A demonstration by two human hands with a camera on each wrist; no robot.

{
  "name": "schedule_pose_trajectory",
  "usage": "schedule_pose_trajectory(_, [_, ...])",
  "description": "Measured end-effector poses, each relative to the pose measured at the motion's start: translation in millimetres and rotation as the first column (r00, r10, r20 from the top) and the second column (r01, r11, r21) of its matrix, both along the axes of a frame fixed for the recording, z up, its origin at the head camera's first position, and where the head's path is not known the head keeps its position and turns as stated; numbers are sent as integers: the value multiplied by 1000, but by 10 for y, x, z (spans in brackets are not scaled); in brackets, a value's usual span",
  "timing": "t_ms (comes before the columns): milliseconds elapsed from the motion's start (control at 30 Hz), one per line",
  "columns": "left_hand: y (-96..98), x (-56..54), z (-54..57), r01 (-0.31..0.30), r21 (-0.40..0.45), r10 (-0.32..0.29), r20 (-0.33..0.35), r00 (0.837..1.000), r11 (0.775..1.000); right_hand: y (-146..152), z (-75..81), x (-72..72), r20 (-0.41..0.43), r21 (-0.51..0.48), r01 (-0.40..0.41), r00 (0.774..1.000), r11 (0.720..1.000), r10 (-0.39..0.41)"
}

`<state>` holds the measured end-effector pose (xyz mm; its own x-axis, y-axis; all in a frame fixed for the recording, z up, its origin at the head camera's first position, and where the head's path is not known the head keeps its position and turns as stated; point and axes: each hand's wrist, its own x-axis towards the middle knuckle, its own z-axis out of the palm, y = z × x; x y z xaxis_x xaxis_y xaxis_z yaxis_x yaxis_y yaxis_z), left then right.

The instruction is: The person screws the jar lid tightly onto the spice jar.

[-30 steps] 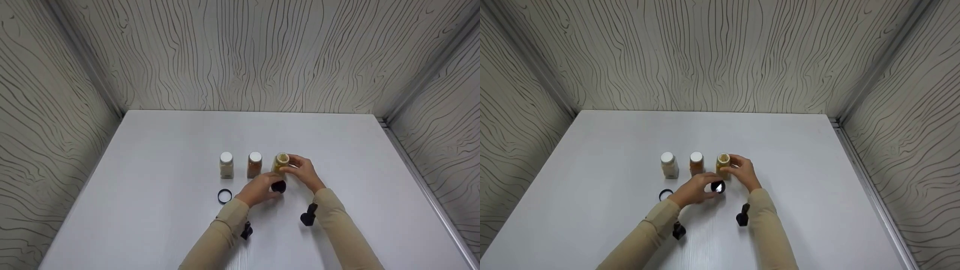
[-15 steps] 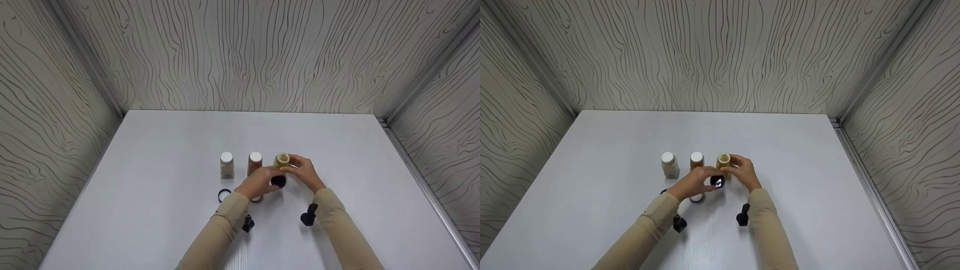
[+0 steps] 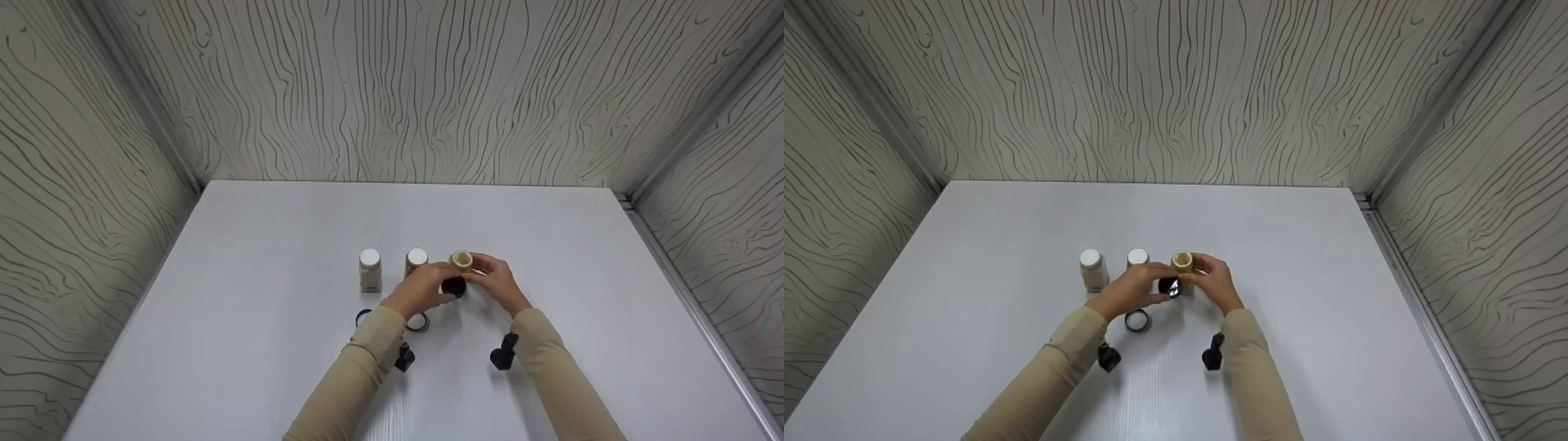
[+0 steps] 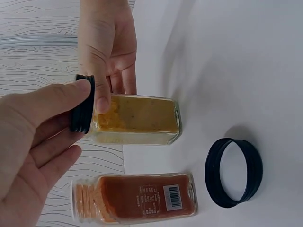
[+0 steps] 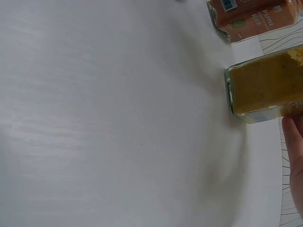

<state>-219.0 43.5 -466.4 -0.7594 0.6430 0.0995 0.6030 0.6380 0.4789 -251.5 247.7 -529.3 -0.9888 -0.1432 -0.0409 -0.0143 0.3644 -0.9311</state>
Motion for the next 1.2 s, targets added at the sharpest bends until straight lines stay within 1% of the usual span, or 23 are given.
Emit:
schedule_pose_trajectory(100, [-1,-4,6,-6,-3,6,3,1000,1000,-1,9,5,12,-1,5,1000,1000,-5])
schedule_pose_trajectory(233, [-8,-7,24,-5,-11,5,-1,1000,1000,-2,14,5,10,7,9,1000,1000,-9])
schedule_pose_trajectory(333, [-14,-13,42,-2,1,2,-6,1000,1000,-4,22,4,-1,6,3,1000,1000,-3])
schedule_pose_trajectory(567, [-14,-40,78,-23,14,23,-10,1000,1000,23,22,-18,-4,8,-33,999,999,33])
schedule_pose_trajectory(667, [-11,-53,89,-14,19,14,-22,1000,1000,31,24,-18,20,-12,-31,999,999,31])
schedule_pose_trajectory(800, [-12,-67,101,-1,21,2,-40,999,1000,35,24,-8,32,-26,-35,999,999,36])
schedule_pose_trajectory(900, [-16,-73,113,-6,23,7,-46,999,1000,37,24,4,18,-26,-44,999,999,45])
schedule_pose_trajectory(1100, [-1,-104,143,-13,43,14,-33,999,999,42,22,4,2,-11,-41,999,999,41])
schedule_pose_trajectory(1200, [21,-132,156,-32,52,32,-11,999,998,46,24,-7,6,-7,-42,999,999,42])
